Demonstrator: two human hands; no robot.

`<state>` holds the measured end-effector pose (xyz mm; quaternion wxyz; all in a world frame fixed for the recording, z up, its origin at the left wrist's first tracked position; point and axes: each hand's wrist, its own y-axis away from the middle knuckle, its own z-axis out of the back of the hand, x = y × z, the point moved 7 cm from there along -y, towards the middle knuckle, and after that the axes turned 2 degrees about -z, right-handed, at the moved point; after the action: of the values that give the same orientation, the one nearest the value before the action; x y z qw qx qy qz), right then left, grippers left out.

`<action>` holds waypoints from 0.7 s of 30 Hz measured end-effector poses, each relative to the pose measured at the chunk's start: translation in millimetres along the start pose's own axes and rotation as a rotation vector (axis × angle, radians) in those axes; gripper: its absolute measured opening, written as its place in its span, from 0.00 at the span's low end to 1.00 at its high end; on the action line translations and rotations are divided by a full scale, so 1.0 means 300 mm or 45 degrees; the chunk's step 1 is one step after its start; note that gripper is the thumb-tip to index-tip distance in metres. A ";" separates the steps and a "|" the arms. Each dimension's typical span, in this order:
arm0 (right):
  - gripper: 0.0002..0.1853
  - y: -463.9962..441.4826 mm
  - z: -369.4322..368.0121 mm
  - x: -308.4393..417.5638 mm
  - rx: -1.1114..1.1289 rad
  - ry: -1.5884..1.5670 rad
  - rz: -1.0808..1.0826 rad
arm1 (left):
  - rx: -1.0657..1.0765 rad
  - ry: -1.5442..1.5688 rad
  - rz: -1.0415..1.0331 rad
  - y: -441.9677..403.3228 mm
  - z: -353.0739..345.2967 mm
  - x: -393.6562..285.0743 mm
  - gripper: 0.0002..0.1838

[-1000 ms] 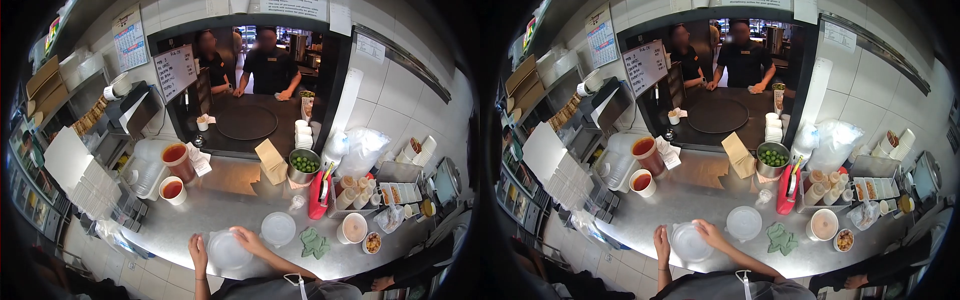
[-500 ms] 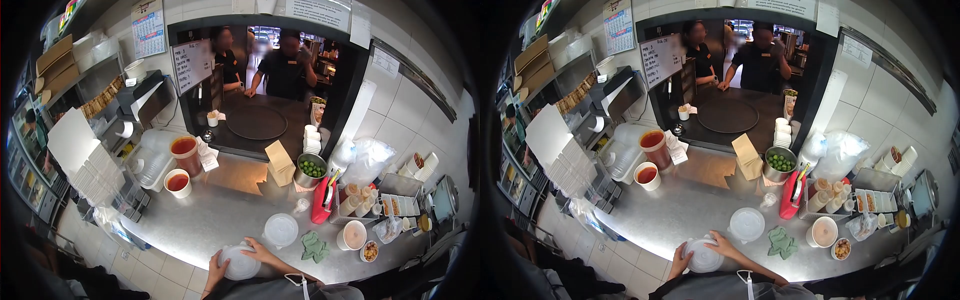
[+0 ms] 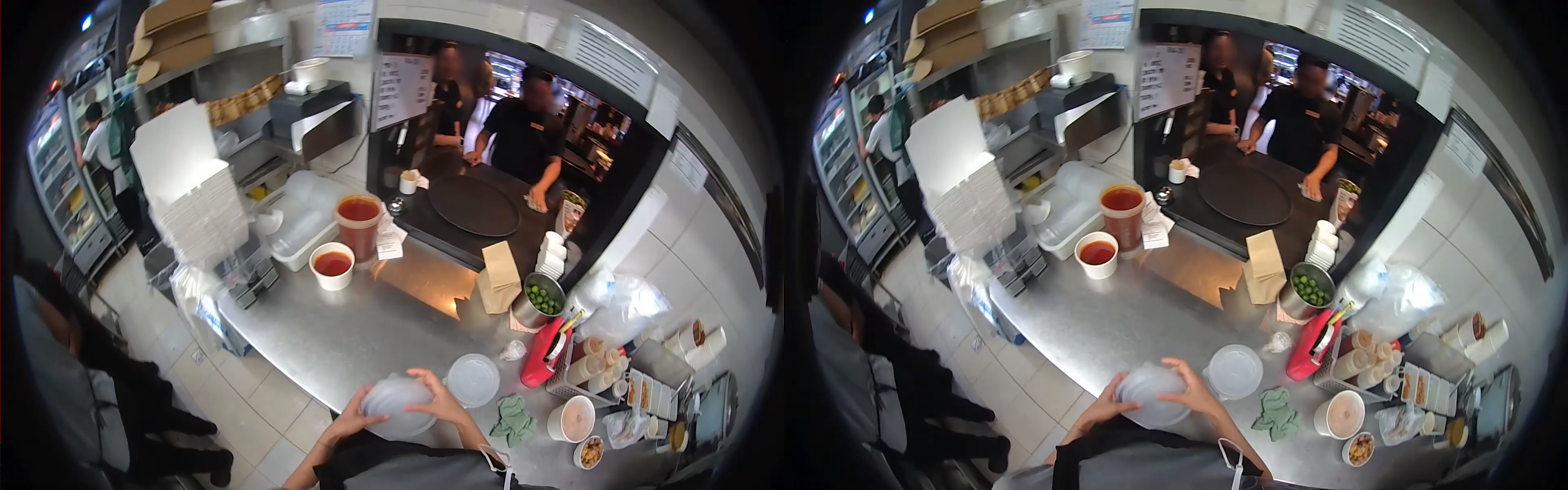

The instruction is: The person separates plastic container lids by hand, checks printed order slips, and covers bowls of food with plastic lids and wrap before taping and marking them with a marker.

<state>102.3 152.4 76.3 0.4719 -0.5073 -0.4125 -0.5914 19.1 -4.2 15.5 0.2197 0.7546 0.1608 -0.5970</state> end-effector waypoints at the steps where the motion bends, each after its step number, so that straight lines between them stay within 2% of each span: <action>1: 0.39 -0.011 0.027 0.010 -0.114 0.052 0.058 | -0.043 0.071 -0.062 -0.031 -0.002 -0.034 0.42; 3: 0.40 -0.050 0.079 -0.013 -0.353 0.150 0.182 | -0.136 0.146 -0.225 -0.118 0.009 -0.040 0.41; 4: 0.41 -0.074 0.097 -0.061 -0.388 0.174 0.135 | -0.182 0.147 -0.329 -0.182 0.031 -0.002 0.41; 6: 0.42 -0.128 0.142 -0.163 -0.475 0.218 0.054 | -0.241 -0.171 -0.480 -0.292 0.058 0.056 0.39; 7: 0.42 -0.140 0.158 -0.201 -0.543 0.468 0.042 | -0.266 -0.334 -0.559 -0.323 0.066 0.057 0.38; 10: 0.40 -0.176 0.181 -0.306 -0.533 1.071 -0.001 | -0.230 -1.065 -0.392 -0.401 0.085 0.076 0.36; 11: 0.40 -0.190 0.197 -0.313 -0.523 1.067 -0.019 | -0.266 -1.238 -0.550 -0.402 0.104 0.066 0.36; 12: 0.39 -0.208 0.196 -0.306 -0.506 1.052 -0.045 | -0.263 -1.213 -0.559 -0.408 0.144 0.051 0.35; 15: 0.37 -0.329 0.165 -0.165 -0.545 0.938 -0.081 | -0.207 -1.143 -0.579 -0.373 0.271 -0.011 0.33; 17: 0.32 -0.492 0.061 0.027 -0.531 0.844 0.178 | -0.105 -1.104 -0.603 -0.329 0.388 -0.051 0.32; 19: 0.26 -0.661 -0.084 0.264 -0.466 0.825 0.388 | -0.035 -1.006 -0.442 -0.237 0.505 -0.137 0.29; 21: 0.26 -0.865 -0.227 0.384 -0.325 0.781 0.574 | -0.003 -0.860 -0.338 -0.182 0.611 -0.187 0.26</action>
<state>-170.1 126.2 178.1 0.6243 -0.4396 -0.0543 -0.6435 -173.7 -52.6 27.4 0.1818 0.4873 0.1763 -0.8357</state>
